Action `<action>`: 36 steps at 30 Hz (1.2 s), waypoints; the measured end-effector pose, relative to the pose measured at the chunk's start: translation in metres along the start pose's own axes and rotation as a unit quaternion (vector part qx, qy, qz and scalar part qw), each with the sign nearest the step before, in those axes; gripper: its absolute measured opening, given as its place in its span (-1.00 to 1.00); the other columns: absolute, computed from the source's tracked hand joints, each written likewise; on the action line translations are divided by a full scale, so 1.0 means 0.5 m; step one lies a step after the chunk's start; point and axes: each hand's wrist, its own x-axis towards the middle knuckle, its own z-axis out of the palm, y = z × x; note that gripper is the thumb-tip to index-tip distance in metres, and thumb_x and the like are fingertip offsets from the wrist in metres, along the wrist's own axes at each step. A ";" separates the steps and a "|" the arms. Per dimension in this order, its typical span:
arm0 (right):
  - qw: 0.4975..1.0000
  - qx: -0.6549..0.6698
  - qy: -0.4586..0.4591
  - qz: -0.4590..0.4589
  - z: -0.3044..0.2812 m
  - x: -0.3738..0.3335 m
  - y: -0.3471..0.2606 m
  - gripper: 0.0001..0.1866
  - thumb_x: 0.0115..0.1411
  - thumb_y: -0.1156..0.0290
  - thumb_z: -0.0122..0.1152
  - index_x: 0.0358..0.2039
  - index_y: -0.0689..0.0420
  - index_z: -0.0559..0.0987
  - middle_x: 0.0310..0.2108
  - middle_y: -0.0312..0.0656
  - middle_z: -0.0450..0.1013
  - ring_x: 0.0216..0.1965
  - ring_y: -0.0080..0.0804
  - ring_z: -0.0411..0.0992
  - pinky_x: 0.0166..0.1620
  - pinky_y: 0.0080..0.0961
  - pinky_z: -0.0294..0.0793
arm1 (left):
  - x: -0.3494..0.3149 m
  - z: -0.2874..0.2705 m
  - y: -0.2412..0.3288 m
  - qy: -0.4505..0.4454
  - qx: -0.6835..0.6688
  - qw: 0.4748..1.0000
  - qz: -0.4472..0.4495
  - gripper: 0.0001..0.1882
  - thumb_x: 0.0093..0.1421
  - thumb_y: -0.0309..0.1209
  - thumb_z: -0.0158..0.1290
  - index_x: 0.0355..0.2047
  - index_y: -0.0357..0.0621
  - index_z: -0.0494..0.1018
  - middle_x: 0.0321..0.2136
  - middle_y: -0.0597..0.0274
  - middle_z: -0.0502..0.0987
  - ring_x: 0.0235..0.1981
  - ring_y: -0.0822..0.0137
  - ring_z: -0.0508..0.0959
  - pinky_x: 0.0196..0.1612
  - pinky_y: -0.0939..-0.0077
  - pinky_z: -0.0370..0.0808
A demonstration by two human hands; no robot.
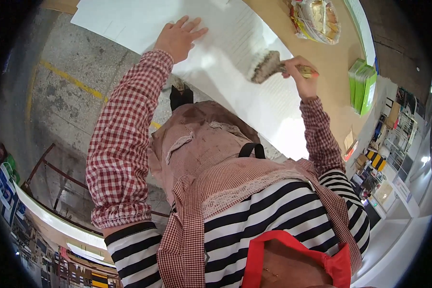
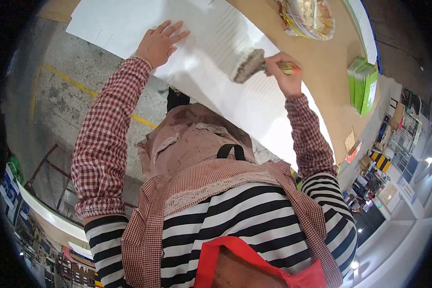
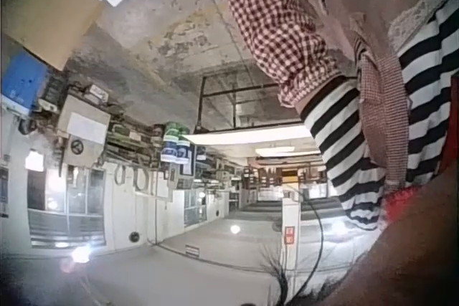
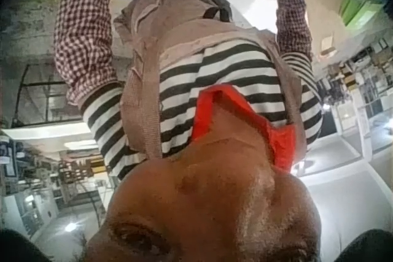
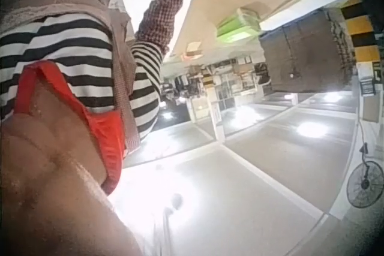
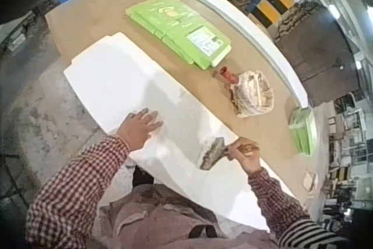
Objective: Applying glue to the edges of a long stack of paper using a brush.
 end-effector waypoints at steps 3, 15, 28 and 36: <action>0.998 0.015 0.005 -0.055 0.012 0.012 -0.037 -0.91 0.13 0.53 0.12 -0.44 0.29 0.52 -0.37 -0.08 0.50 -0.46 -0.49 0.45 -0.32 -0.56 0.48 | 0.002 0.000 0.001 0.006 0.008 1.000 0.002 -0.40 0.24 -0.28 -0.08 0.26 0.40 0.01 0.30 0.47 -0.03 0.29 0.30 0.03 0.18 0.23 0.20; 1.000 0.027 0.011 0.001 -0.076 -0.069 0.053 -0.95 0.08 0.57 0.18 -0.45 0.29 0.54 -0.44 -0.15 0.50 -0.52 -0.51 0.46 -0.38 -0.61 0.49 | -0.002 -0.002 0.005 -0.005 0.001 1.000 -0.005 -0.37 0.23 -0.31 -0.06 0.26 0.44 0.00 0.30 0.48 -0.03 0.30 0.28 0.03 0.20 0.19 0.20; 0.998 0.009 0.046 0.049 -0.075 -0.065 0.053 -0.95 0.09 0.56 0.19 -0.48 0.26 0.54 -0.54 -0.20 0.48 -0.55 -0.52 0.44 -0.44 -0.63 0.50 | 0.001 -0.001 -0.002 0.013 -0.011 1.000 0.002 -0.38 0.21 -0.30 -0.05 0.26 0.37 0.03 0.29 0.39 0.00 0.28 0.25 0.05 0.17 0.19 0.20; 0.989 0.080 0.040 -0.122 0.111 0.099 -0.085 -0.95 0.09 0.62 0.17 -0.49 0.30 0.49 -0.43 -0.16 0.47 -0.50 -0.55 0.43 -0.38 -0.64 0.51 | 0.004 0.004 -0.001 0.026 -0.028 0.999 0.015 -0.39 0.21 -0.27 -0.06 0.25 0.37 0.05 0.29 0.42 0.01 0.28 0.26 0.06 0.16 0.22 0.16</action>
